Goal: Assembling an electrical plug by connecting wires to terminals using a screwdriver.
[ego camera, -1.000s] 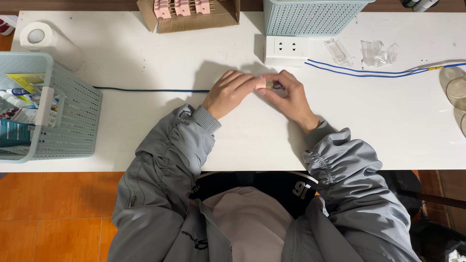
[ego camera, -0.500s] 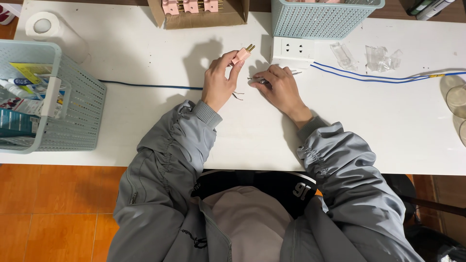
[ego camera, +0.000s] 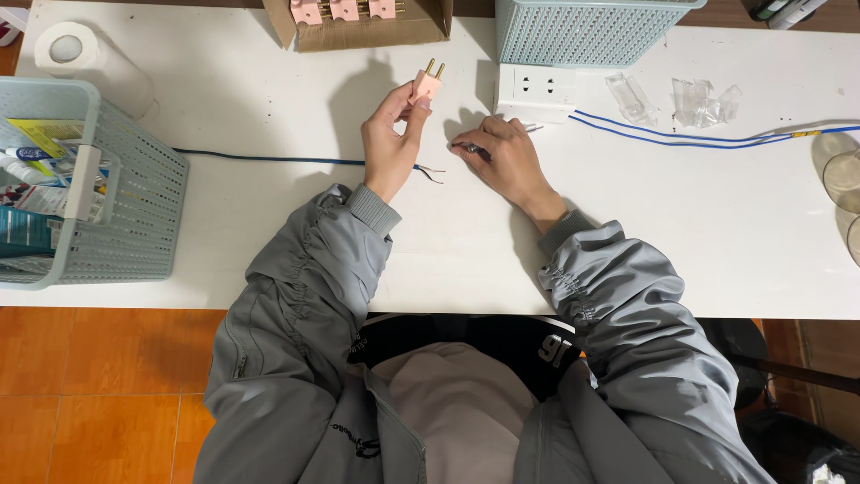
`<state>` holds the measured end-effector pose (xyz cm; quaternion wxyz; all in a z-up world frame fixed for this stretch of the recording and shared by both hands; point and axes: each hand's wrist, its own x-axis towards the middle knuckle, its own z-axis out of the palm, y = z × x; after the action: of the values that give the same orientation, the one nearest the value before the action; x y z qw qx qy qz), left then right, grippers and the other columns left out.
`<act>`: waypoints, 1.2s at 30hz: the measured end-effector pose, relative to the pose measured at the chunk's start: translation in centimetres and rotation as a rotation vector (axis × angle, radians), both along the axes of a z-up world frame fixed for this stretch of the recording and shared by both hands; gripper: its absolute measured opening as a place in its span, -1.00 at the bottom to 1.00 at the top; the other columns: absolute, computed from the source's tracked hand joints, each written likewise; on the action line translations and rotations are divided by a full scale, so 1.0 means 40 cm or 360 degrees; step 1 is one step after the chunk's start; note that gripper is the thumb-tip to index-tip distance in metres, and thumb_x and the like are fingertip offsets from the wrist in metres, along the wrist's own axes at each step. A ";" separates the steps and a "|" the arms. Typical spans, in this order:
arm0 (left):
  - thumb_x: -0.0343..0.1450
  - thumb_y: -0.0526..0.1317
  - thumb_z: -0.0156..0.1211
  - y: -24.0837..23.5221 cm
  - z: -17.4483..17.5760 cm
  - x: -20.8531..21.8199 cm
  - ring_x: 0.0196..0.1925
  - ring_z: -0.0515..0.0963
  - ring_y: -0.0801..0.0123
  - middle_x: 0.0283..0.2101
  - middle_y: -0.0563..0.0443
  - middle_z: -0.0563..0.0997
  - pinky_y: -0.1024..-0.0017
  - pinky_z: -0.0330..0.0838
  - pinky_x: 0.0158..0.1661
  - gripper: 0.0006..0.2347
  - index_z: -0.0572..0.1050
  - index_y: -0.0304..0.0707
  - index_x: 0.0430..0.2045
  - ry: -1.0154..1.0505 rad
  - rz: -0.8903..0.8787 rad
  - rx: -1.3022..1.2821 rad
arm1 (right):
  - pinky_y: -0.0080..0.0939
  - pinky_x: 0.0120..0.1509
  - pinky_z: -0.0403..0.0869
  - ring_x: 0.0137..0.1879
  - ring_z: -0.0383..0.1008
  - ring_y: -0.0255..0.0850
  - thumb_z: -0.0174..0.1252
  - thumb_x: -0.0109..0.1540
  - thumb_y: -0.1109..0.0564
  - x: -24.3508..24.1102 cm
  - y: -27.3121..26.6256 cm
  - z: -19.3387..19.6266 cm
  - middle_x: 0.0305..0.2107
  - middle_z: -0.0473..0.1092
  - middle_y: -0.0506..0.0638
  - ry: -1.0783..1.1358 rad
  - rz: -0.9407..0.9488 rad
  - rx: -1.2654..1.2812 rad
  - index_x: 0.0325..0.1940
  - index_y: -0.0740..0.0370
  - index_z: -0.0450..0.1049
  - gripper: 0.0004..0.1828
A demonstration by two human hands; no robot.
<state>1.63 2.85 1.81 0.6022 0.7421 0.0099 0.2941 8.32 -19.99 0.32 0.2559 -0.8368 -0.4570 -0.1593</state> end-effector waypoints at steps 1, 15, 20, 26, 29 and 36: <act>0.68 -0.14 0.23 -0.001 0.000 -0.001 -0.04 0.78 0.45 0.03 0.07 0.81 0.47 0.67 0.12 -0.70 0.63 -0.23 0.28 -0.0009 -0.0026 -0.0042 | -0.02 0.08 0.33 -0.12 0.48 -0.03 0.39 0.53 -0.11 0.002 -0.001 -0.005 -0.28 0.42 -0.08 -0.0015 0.0007 0.0007 0.10 -0.03 0.76 -0.80; 0.60 -0.22 0.39 -0.012 -0.010 -0.001 -0.12 0.85 0.33 0.01 -0.09 0.83 0.50 0.67 0.00 -0.74 0.67 -0.42 0.11 0.0075 -0.0163 -0.0271 | -0.03 0.10 0.30 0.03 0.54 -0.05 0.30 0.44 0.12 -0.014 0.015 0.009 -0.08 0.54 -0.10 0.0046 0.0002 -0.0099 0.05 0.00 0.63 -0.89; 0.72 -0.14 0.29 -0.024 -0.004 -0.022 0.02 0.83 0.29 -0.01 -0.18 0.84 0.27 0.59 0.18 -0.75 0.66 -0.30 0.21 0.0073 -0.0657 -0.0223 | -0.15 0.12 0.43 -0.10 0.47 -0.12 0.35 0.54 0.15 -0.082 0.011 0.092 -0.29 0.39 -0.02 0.0621 0.0058 0.0814 0.13 0.13 0.68 -0.91; 0.66 -0.13 0.38 -0.071 0.057 -0.059 0.03 0.86 0.33 -0.06 -0.11 0.85 0.35 0.68 0.17 -0.70 0.65 -0.38 0.19 0.0224 -0.0900 -0.0478 | -0.12 0.08 0.45 -0.10 0.42 -0.12 0.32 0.56 0.19 -0.096 0.008 0.105 -0.28 0.34 -0.01 0.0567 0.0086 0.0904 0.13 0.20 0.67 -0.91; 0.66 -0.12 0.39 -0.065 0.049 -0.057 0.03 0.84 0.34 -0.08 -0.11 0.83 0.40 0.66 0.15 -0.67 0.64 -0.43 0.19 0.0253 -0.0916 -0.0517 | -0.05 0.14 0.44 -0.15 0.41 -0.09 0.32 0.55 0.19 -0.106 0.010 0.120 -0.31 0.35 0.01 0.0476 0.0080 0.0887 0.12 0.19 0.69 -0.91; 0.66 -0.11 0.39 -0.067 0.068 -0.066 0.05 0.82 0.33 -0.06 -0.14 0.81 0.43 0.64 0.14 -0.65 0.63 -0.46 0.21 0.0266 -0.0920 -0.0562 | -0.03 0.15 0.42 -0.17 0.41 -0.07 0.33 0.54 0.21 -0.090 0.004 0.100 -0.33 0.34 -0.02 0.0328 0.0081 0.0866 0.11 0.18 0.70 -0.91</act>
<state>-1.00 0.19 4.51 0.7768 0.6202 -0.1006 0.0434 4.72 -19.85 4.31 0.5200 -0.7374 -0.3900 -0.1837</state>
